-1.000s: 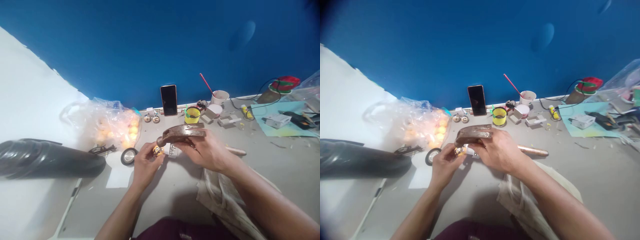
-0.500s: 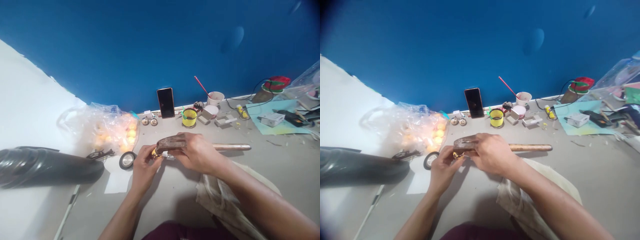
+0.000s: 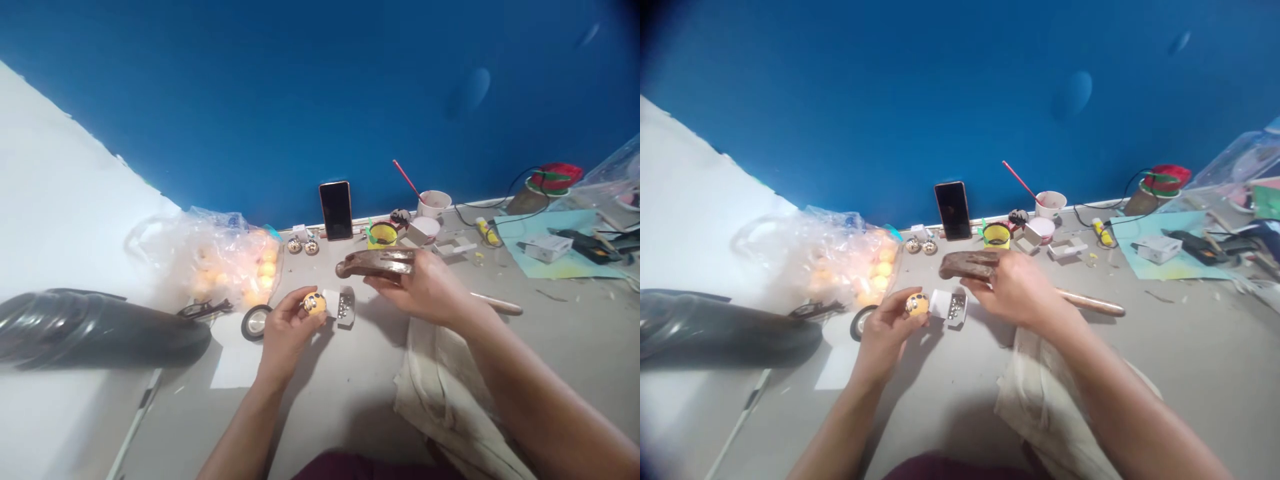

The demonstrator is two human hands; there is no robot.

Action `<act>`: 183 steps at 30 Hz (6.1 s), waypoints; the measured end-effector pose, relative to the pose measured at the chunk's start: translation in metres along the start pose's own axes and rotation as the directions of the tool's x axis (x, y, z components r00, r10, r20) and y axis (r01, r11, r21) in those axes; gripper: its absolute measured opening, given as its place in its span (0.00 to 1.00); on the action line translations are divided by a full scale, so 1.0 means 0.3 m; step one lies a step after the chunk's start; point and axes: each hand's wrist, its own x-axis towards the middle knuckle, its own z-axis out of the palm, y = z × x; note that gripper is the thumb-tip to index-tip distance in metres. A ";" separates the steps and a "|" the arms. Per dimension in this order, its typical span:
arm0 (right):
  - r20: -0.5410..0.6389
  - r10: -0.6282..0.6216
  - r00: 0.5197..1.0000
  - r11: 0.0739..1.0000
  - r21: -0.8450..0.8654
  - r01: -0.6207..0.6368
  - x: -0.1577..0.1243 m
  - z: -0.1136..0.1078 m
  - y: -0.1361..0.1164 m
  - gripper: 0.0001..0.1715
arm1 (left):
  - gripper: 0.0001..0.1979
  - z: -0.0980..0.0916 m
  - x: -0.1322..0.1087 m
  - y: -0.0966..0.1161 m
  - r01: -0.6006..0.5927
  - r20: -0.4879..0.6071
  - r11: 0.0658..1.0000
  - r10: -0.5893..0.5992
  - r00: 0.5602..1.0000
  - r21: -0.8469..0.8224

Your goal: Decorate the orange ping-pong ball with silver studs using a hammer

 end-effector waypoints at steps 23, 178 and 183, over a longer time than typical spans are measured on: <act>0.278 0.208 0.938 0.945 -0.304 -0.119 0.051 0.178 0.233 0.15 | 0.11 0.161 0.124 0.009 -0.722 0.725 -0.178 -0.063 0.686 0.668; 0.538 0.023 0.843 0.018 0.843 -0.538 0.127 0.336 -0.118 0.23 | 0.14 -0.051 -0.034 -0.022 -0.461 -0.086 0.710 0.587 0.805 0.532; 0.571 0.007 0.821 0.024 0.821 -0.571 0.133 0.331 -0.108 0.23 | 0.15 -0.063 -0.028 -0.023 -0.515 0.003 0.633 0.630 0.777 0.579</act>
